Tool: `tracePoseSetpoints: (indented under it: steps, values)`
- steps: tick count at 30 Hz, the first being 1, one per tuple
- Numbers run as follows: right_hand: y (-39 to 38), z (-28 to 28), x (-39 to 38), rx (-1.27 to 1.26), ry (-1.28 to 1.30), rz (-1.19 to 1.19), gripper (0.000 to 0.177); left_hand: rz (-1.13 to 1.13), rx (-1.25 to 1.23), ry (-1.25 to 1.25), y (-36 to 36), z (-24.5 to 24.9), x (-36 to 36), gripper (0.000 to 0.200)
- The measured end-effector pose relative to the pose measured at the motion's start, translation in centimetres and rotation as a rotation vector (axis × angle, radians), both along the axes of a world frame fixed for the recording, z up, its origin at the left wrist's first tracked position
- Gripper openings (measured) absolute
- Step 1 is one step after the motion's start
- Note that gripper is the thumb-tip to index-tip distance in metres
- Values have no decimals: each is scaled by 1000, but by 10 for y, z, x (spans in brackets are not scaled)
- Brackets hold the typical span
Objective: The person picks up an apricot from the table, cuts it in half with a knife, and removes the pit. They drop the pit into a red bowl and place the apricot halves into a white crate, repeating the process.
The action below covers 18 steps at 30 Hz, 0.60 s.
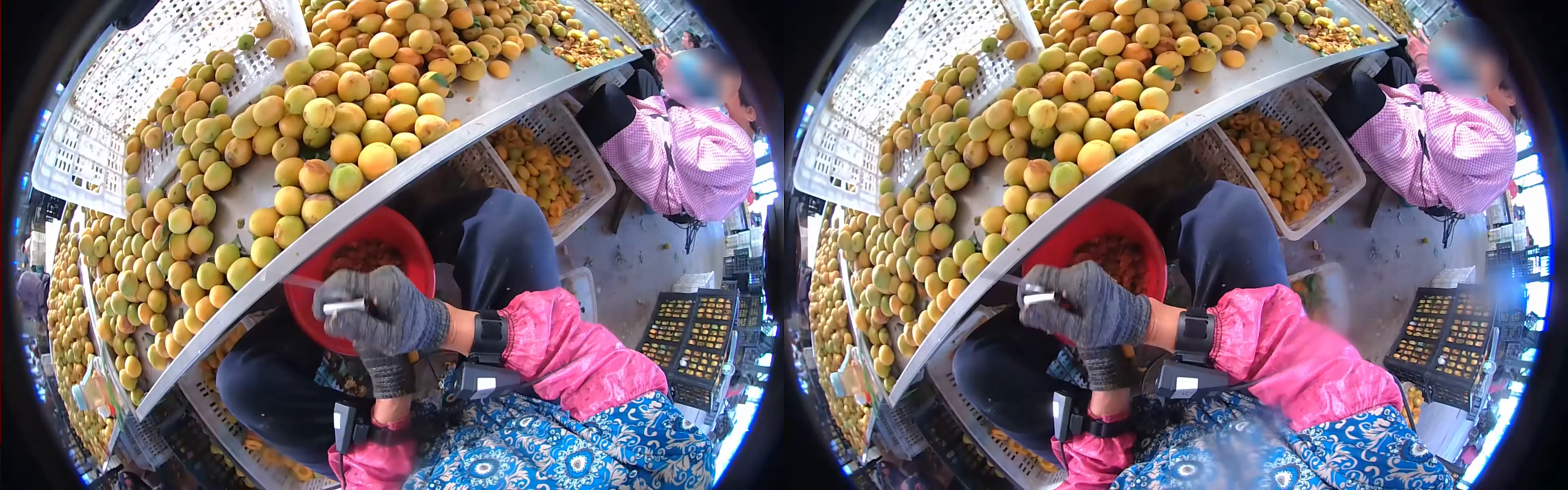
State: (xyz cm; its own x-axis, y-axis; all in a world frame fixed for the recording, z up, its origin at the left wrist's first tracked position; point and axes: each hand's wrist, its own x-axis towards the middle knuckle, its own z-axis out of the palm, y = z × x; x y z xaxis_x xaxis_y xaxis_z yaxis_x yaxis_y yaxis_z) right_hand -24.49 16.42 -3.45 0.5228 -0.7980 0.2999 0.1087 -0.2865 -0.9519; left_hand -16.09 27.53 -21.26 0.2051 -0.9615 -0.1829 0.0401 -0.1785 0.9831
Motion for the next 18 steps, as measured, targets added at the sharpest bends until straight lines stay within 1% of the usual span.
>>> tracePoseSetpoints:
  steps: [2, 3, 4, 6, 7, 8, 10, 11, 12, 13, 14, 15, 16, 18]
  values:
    - [0, 1, 5, 409, -293, -180, 17, 90, 195, 228, -22, 52, 7, 48]
    - [-5, 3, 5, 411, -280, -292, 16, 329, 166, 389, -33, 76, -5, 47]
    - [-11, 4, 3, 409, -285, -283, 16, 336, 160, 385, -33, 83, 0, 47]
    - [-19, 6, -5, 280, -40, -324, 16, 272, 489, 760, -35, 91, 16, 60]
    - [-17, 7, -8, 277, -47, -316, 16, 297, 500, 795, -37, 91, 17, 68]
    - [-15, 9, -12, 298, 33, -244, 17, 302, 491, 792, -36, 95, 20, 68]
    - [-12, 12, -20, 335, 197, -95, 17, 272, 537, 1103, -35, 107, 27, 69]
    - [-9, 6, -23, 63, 261, -89, 19, 278, 529, 1101, -35, 117, 24, 69]
    - [-6, 6, -28, 57, 257, -82, 19, 333, 471, 1054, -37, 129, 17, 69]
    - [-2, 13, -32, 10, 402, 16, 21, 387, 414, 1006, -37, 135, 13, 70]
    - [3, 17, -35, -40, 547, 111, 24, 389, 407, 1005, -36, 137, 15, 70]
    - [9, 8, -35, -116, 480, 68, 30, 329, 373, 981, -34, 139, 17, 70]
    - [12, 11, -37, -128, 475, 74, 30, 272, 335, 956, -33, 141, 19, 69]
    - [17, 16, -38, -84, 494, 75, 33, 277, 332, 928, -27, 149, 21, 67]
